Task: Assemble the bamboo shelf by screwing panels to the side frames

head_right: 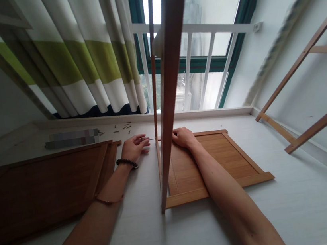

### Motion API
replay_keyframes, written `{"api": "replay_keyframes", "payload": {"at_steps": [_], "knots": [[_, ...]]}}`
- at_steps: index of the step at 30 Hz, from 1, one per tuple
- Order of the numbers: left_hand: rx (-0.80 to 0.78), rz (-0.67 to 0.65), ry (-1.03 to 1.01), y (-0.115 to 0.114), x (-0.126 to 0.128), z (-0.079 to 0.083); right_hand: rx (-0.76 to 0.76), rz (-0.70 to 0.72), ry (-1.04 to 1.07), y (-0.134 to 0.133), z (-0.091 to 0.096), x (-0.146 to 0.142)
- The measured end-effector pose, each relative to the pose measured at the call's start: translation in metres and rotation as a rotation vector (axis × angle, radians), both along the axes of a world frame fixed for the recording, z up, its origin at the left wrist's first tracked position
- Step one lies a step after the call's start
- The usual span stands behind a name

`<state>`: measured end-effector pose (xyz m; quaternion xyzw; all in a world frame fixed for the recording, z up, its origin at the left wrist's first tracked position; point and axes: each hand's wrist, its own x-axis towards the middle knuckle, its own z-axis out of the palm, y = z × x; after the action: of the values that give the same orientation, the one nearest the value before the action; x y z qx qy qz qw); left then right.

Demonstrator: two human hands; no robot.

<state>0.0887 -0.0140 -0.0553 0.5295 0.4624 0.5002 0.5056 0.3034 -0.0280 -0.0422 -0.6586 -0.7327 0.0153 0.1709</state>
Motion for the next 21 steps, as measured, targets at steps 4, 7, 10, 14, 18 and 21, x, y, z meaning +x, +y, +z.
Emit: {"api": "replay_keyframes", "payload": {"at_steps": [4,7,10,14,18,21], "knots": [[-0.036,0.007,-0.013,0.0006,0.0001,0.0008,-0.008,-0.007,0.001,-0.0002,0.0002,-0.0008],[-0.007,0.018,0.001,0.0009,-0.0012,0.0001,-0.014,-0.012,0.001,-0.0003,0.0006,-0.0012],[0.024,0.067,0.093,0.0011,-0.0026,-0.0005,-0.018,-0.015,0.002,-0.0007,0.0009,-0.0014],[0.030,0.101,0.216,0.0005,-0.0026,0.0001,-0.023,-0.020,0.001,-0.0012,0.0012,-0.0014],[0.052,0.114,0.250,-0.0007,-0.0011,0.0014,-0.027,-0.018,-0.003,-0.0011,0.0012,-0.0012],[0.078,0.134,0.300,-0.0017,0.0002,0.0028,-0.023,-0.017,-0.009,-0.0007,0.0004,-0.0007]]}}
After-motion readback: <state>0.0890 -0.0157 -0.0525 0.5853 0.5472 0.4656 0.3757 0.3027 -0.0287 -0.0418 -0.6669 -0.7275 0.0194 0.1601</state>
